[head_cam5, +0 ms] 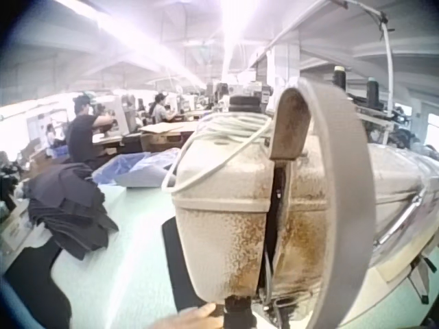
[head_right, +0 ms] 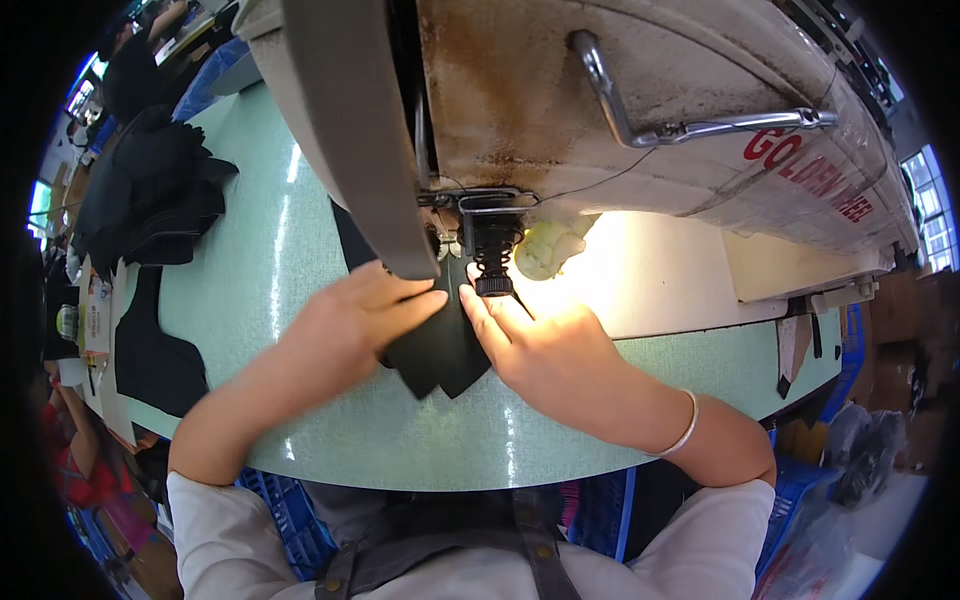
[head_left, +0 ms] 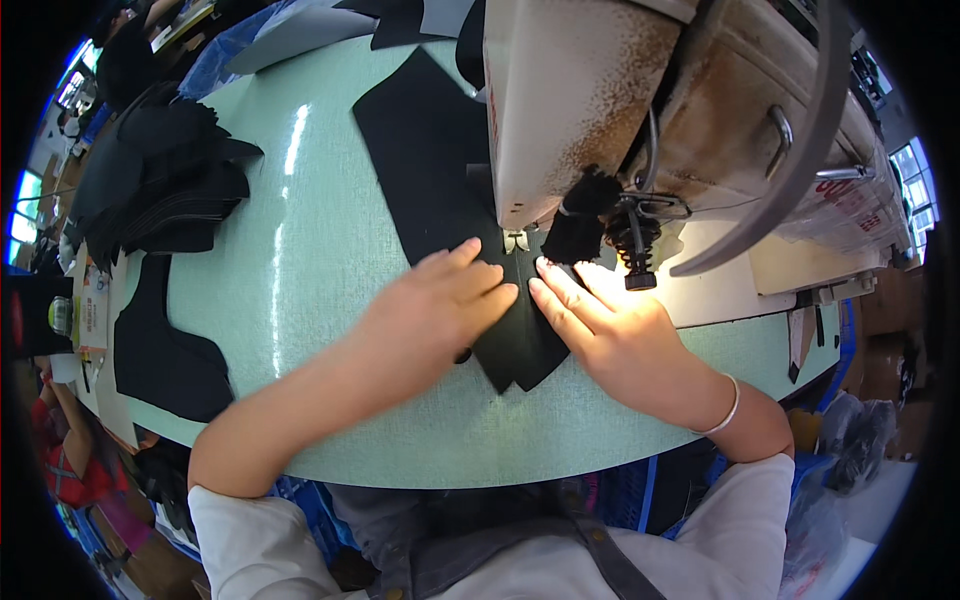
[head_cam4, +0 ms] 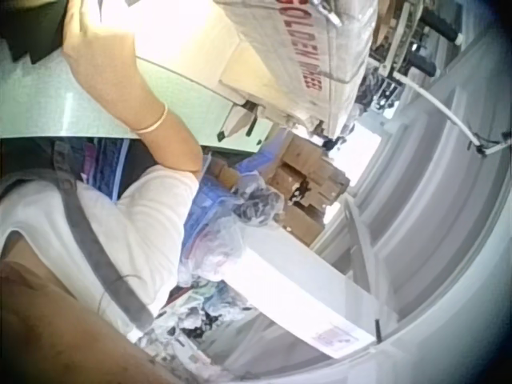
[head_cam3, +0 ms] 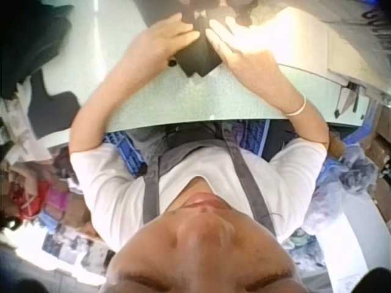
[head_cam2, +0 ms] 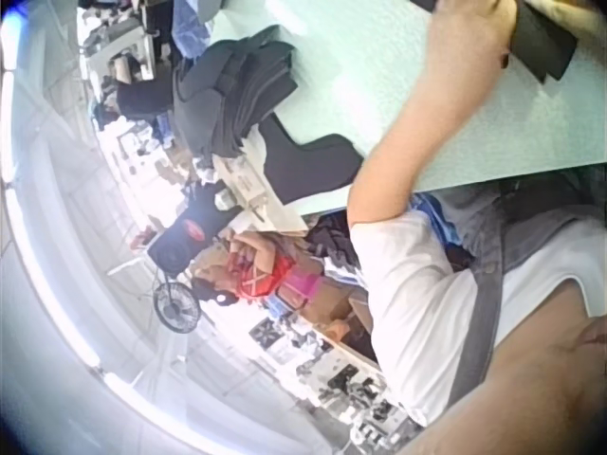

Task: The person picks up fabric shoe upper pieces, aligns their edges, and feeds them through a sewing machine to stitch them together.

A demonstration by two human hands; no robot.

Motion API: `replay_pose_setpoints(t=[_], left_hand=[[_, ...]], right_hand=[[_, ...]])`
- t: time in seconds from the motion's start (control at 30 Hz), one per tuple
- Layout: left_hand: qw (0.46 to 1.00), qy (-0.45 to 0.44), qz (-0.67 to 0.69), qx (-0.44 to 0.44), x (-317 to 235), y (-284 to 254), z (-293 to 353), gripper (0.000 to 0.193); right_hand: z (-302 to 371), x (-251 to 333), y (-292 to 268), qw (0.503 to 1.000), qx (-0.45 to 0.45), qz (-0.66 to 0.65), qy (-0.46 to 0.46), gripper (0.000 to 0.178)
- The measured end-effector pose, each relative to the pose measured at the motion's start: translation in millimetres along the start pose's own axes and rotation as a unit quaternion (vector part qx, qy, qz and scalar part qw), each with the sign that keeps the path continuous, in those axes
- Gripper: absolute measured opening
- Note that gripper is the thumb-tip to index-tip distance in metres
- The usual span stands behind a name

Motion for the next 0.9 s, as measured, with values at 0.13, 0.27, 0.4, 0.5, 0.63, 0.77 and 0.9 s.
replay_pose_setpoints(t=[0.13, 0.27, 0.4, 0.5, 0.63, 0.77, 0.9], left_hand=[[0.993, 0.011, 0.115, 0.033, 21, -8, -3, 0.045], [0.997, 0.028, 0.07, 0.014, 22, -2, -5, 0.044], [0.998, 0.045, 0.009, -0.034, 17, 4, -6, 0.038], [0.992, 0.117, -0.031, -0.037, -1, 0, -5, 0.033], [0.991, 0.133, 0.011, -0.017, 10, 2, 1, 0.03], [0.991, 0.126, -0.008, -0.042, 12, 3, -1, 0.03], [0.991, 0.121, -0.02, -0.051, 17, 3, -2, 0.028]], right_hand=[[-4, -22, -1, 0.998, 0.058, -0.006, -0.004, 0.056], [-5, -29, 1, 0.995, -0.072, 0.028, -0.058, 0.023], [-6, -25, -3, 0.991, -0.105, 0.039, -0.076, 0.025], [-7, -10, 4, 0.983, -0.142, 0.001, -0.116, 0.034], [0, -11, 1, 0.997, -0.044, -0.016, -0.066, 0.038], [-2, -12, 1, 0.998, -0.017, -0.02, -0.051, 0.04], [-6, -16, 6, 0.998, -0.037, -0.018, -0.05, 0.045]])
Point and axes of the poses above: each hand's wrist, its own z-axis away from the middle knuckle, its own y-axis out of the palm, x = y × z, the point moved 2 cm from there along -z, towards the middle knuckle, and after that the axes turned 9 degrees about y, right-handed, at the moved point
